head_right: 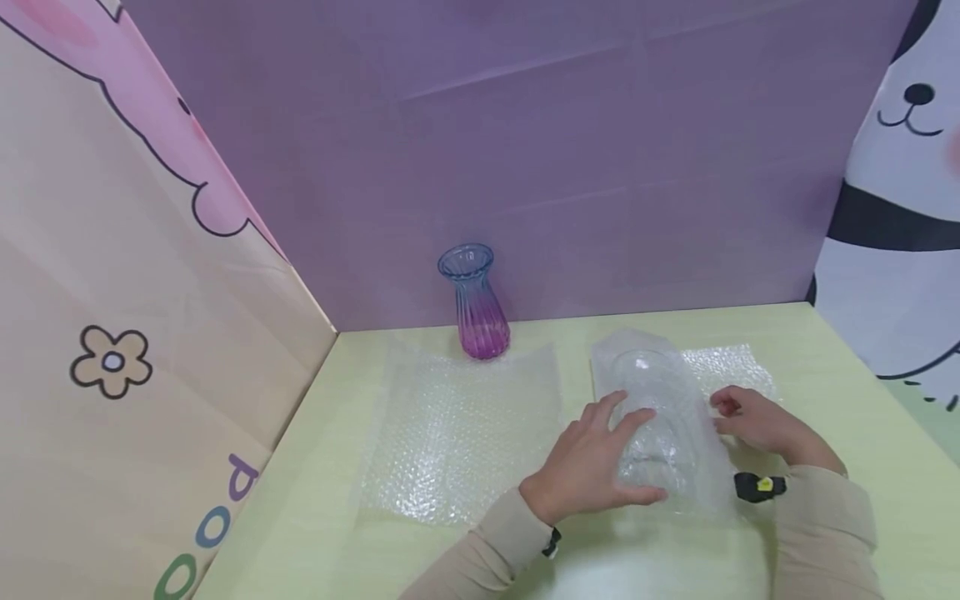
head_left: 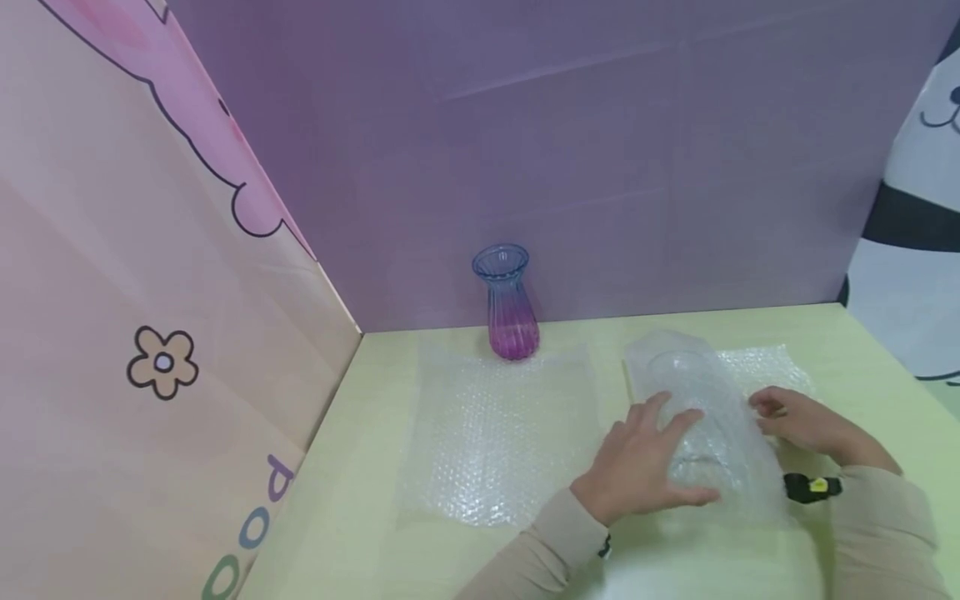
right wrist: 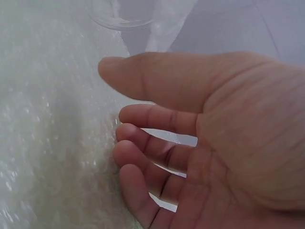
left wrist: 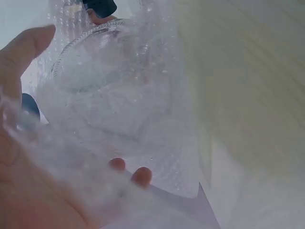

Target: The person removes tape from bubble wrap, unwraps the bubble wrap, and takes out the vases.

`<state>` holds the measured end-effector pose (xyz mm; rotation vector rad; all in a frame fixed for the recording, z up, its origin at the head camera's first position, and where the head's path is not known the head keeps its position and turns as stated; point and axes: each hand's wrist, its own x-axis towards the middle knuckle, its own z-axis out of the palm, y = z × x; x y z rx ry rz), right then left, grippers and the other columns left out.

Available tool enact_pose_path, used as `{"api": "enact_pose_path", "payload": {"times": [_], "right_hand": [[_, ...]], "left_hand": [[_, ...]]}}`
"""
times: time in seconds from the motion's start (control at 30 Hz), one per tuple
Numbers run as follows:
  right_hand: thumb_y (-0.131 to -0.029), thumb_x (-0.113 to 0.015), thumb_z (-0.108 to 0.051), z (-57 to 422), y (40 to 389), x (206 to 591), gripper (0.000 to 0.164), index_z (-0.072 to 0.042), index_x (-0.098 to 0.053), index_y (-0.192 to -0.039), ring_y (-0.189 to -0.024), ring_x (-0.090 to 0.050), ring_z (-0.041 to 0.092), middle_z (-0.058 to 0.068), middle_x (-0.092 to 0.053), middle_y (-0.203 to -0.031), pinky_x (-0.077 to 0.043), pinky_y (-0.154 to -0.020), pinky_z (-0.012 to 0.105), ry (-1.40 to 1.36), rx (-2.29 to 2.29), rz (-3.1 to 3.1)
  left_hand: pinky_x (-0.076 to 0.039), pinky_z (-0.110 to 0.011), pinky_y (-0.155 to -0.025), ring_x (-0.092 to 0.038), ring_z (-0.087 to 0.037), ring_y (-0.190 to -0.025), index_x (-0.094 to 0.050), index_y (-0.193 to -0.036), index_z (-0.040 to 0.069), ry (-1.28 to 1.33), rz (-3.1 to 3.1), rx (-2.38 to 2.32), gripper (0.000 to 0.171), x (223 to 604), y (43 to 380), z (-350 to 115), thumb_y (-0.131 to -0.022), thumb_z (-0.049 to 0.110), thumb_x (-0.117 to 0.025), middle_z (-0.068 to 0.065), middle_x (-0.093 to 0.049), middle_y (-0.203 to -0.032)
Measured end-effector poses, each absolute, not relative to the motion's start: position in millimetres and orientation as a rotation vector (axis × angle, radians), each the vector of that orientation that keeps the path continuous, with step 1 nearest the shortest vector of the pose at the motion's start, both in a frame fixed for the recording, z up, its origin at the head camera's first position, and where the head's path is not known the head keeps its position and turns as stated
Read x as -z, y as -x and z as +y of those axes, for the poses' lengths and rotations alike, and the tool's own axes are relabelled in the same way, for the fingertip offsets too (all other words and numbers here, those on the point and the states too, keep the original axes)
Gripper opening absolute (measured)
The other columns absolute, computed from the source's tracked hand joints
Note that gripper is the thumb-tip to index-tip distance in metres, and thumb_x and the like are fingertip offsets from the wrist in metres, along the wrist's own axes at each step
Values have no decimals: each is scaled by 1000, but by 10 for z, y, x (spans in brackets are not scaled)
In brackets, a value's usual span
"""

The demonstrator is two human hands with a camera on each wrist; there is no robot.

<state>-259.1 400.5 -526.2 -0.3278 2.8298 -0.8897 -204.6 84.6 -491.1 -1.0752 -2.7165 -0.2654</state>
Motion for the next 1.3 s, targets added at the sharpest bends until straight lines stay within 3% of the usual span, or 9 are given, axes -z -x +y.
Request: {"api": "enact_pose_path", "payload": {"times": [0.3,0.73,1.03,1.3], "right_hand": [[-94,-57,-2,4005,2604,5255,42,21,-48,-128,-110,-57,58,43,-57,-119,-53,-90,65,333,878,2824],[-95,-56,-1,3959,2573,5192,39,21,-48,-127,-109,-58,58,42,-58,-117,-53,-89,64,333,869,2822],[-99,-53,-4,3981,2580,5204,40,19,-46,-131,-113,-55,58,42,-56,-122,-52,-91,64,315,865,2790],[-93,-62,-8,3985,2590,5227,46,15,-47,-131,-108,-59,50,37,-58,-119,-54,-87,53,328,889,2764]], "left_hand": [[-49,-17,-82,-50,-12,-130,-43,-152,32,1114,-2610,261,82,4840,2041,824,-84,72,-65,1,-41,-157],[-45,-11,-85,-55,-8,-123,-56,-140,30,1129,-2486,417,59,4700,2048,754,-87,51,-70,6,-55,-142],[-43,-7,-73,-61,-6,-111,-66,-128,29,1103,-2366,425,42,4609,2071,673,-86,34,-71,9,-63,-131],[-42,-6,-72,-62,-4,-104,-69,-124,30,1080,-2332,400,37,4527,2062,621,-87,31,-71,10,-66,-125]]}}
